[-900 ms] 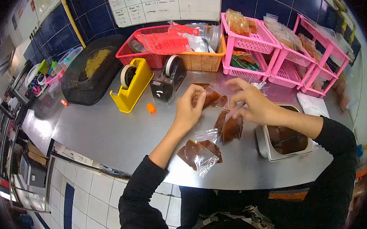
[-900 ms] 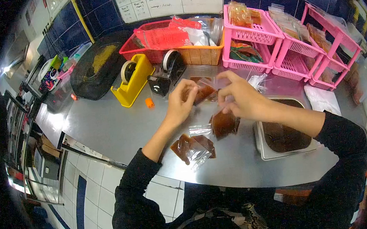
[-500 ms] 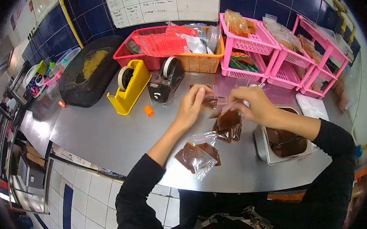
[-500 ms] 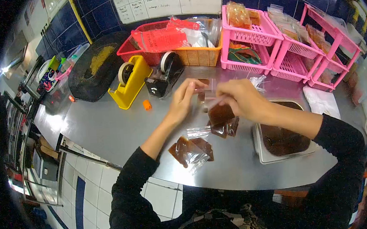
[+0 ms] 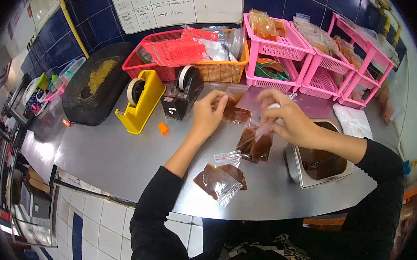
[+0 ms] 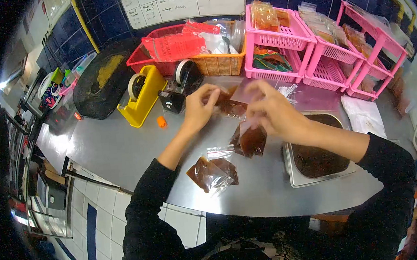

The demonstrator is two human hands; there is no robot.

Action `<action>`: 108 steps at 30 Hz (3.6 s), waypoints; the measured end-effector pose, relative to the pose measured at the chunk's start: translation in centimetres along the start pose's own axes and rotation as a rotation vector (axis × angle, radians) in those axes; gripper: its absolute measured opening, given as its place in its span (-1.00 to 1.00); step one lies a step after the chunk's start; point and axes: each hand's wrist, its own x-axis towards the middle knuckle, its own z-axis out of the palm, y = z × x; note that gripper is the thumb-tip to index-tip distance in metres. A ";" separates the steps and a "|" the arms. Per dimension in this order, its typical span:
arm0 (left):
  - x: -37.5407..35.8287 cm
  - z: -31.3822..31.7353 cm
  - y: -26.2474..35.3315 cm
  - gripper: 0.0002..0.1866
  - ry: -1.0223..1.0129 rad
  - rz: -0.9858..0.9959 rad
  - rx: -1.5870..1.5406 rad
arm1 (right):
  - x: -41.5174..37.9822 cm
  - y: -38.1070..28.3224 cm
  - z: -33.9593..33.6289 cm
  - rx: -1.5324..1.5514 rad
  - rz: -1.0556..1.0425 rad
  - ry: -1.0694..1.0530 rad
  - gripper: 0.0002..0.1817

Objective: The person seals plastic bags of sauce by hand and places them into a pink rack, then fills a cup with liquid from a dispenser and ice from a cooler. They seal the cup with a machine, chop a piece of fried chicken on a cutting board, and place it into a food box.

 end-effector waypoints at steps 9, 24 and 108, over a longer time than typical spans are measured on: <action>-2.1 1.0 2.0 -0.80 -0.296 -0.053 -0.536 | 2.3 1.7 -0.5 0.038 0.080 0.154 -0.84; -0.7 1.6 -1.2 -0.67 -0.359 0.372 0.484 | -2.7 -2.8 0.8 -0.035 -0.212 -0.155 -0.71; -2.3 3.9 2.9 -0.54 -0.409 -0.049 0.154 | -2.0 40.0 -11.6 0.040 0.571 0.675 -0.70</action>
